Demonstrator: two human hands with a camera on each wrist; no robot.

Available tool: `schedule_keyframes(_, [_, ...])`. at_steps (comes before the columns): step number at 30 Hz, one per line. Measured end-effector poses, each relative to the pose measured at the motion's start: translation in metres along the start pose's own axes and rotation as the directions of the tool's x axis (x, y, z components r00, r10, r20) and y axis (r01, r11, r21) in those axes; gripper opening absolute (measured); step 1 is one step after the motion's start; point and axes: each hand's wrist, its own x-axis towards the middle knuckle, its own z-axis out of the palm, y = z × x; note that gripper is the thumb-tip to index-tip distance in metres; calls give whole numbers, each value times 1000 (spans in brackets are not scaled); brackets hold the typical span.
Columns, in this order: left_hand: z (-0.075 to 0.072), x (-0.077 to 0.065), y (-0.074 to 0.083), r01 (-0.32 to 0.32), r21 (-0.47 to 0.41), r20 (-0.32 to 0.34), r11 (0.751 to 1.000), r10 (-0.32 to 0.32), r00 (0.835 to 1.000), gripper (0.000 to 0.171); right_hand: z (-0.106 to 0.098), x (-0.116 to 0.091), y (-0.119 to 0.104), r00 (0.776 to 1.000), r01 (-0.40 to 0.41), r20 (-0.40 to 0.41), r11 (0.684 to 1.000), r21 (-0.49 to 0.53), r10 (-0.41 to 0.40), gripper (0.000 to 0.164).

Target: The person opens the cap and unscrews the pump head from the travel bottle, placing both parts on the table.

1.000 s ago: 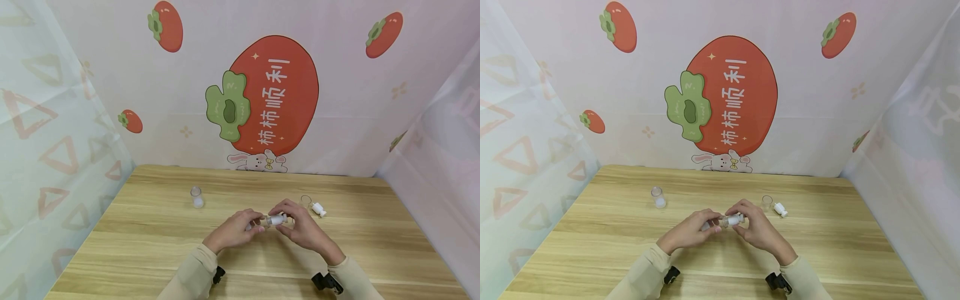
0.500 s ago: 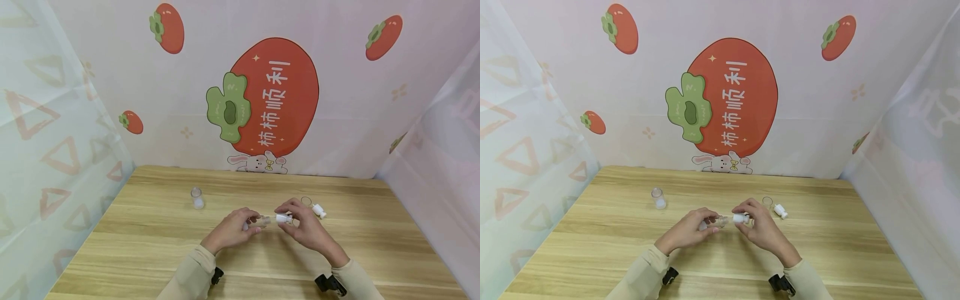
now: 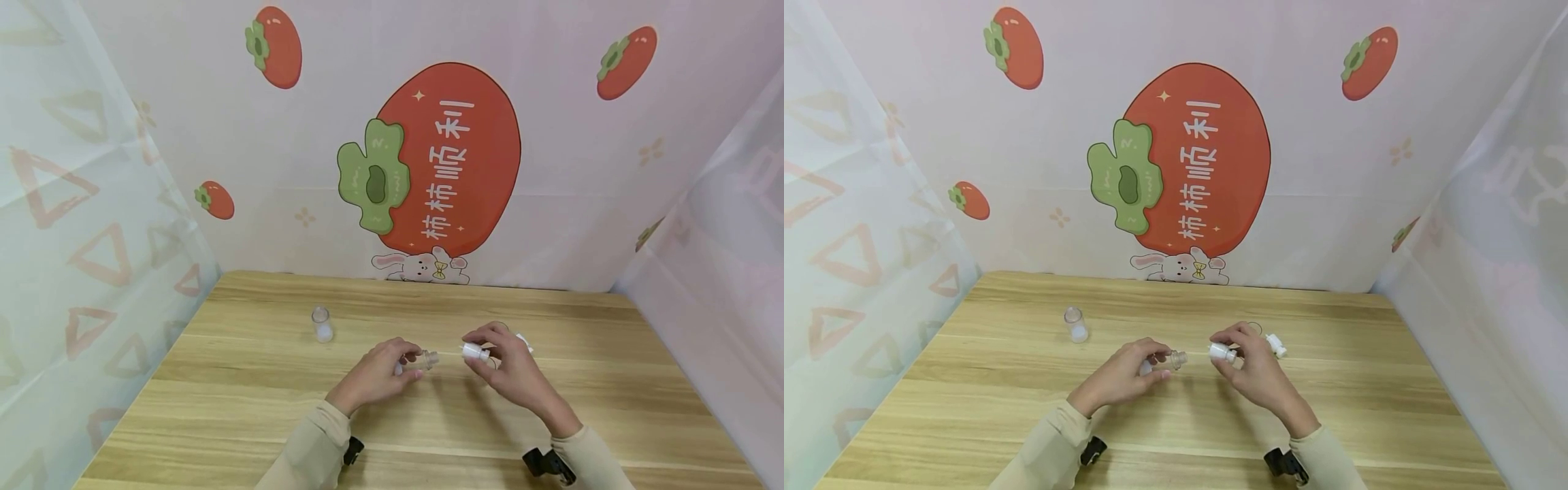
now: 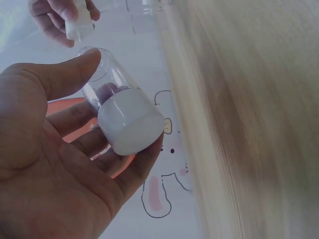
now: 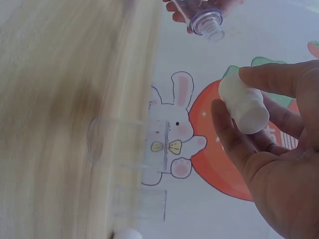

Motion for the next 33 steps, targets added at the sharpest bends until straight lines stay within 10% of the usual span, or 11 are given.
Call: schedule_keyframes(33, [-12, -3, -9, 52, -22, -90, 998, -54, 994, 36, -29, -19, 32, 958, -259, -160, 957, -131, 237, 29])
